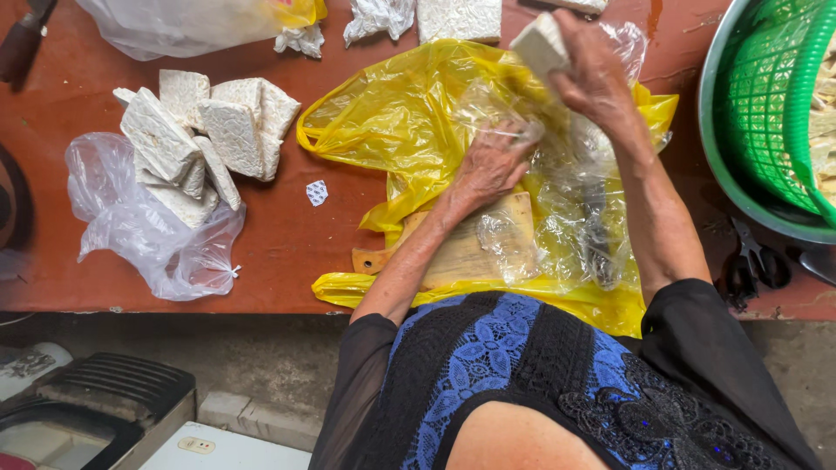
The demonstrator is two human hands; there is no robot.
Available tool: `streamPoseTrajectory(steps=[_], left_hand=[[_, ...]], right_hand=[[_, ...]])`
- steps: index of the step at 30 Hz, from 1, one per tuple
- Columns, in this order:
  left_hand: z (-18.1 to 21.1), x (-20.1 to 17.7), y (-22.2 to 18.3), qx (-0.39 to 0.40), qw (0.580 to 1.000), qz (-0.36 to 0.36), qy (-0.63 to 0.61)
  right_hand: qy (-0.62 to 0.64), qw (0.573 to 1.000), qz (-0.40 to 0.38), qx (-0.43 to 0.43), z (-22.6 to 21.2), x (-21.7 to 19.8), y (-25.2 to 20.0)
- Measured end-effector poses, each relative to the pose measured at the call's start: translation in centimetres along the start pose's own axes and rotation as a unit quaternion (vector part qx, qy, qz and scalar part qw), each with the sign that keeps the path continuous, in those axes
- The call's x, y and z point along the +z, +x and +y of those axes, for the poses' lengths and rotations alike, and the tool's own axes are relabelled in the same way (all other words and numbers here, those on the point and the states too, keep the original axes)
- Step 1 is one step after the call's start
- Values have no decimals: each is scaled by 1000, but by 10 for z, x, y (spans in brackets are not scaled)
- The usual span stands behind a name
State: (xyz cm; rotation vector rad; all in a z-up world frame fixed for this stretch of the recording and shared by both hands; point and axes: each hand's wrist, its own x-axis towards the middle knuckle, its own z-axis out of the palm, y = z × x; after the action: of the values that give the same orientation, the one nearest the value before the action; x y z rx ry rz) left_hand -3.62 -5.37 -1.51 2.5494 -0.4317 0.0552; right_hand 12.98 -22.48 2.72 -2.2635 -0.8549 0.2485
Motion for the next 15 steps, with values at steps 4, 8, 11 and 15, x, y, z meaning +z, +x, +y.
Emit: streamPoseTrajectory(steps=[4,8,11,15], left_hand=[[1,-47,-18,-83,986,-58,-133],[-5,-94,-41,-231,840,-62,-486],[-1,-107,-51,-155,521,-99,-833],[10,-106,-63,-211,517,-59,-828]], right_hand=[[-209,959,138,-134,-29,-53,-30],[-275,873,234,-329,-86,-68,-61],[-312,824,198,-429,-135,-51,-82],[-328,832,79,-439,-166,-35,-101]])
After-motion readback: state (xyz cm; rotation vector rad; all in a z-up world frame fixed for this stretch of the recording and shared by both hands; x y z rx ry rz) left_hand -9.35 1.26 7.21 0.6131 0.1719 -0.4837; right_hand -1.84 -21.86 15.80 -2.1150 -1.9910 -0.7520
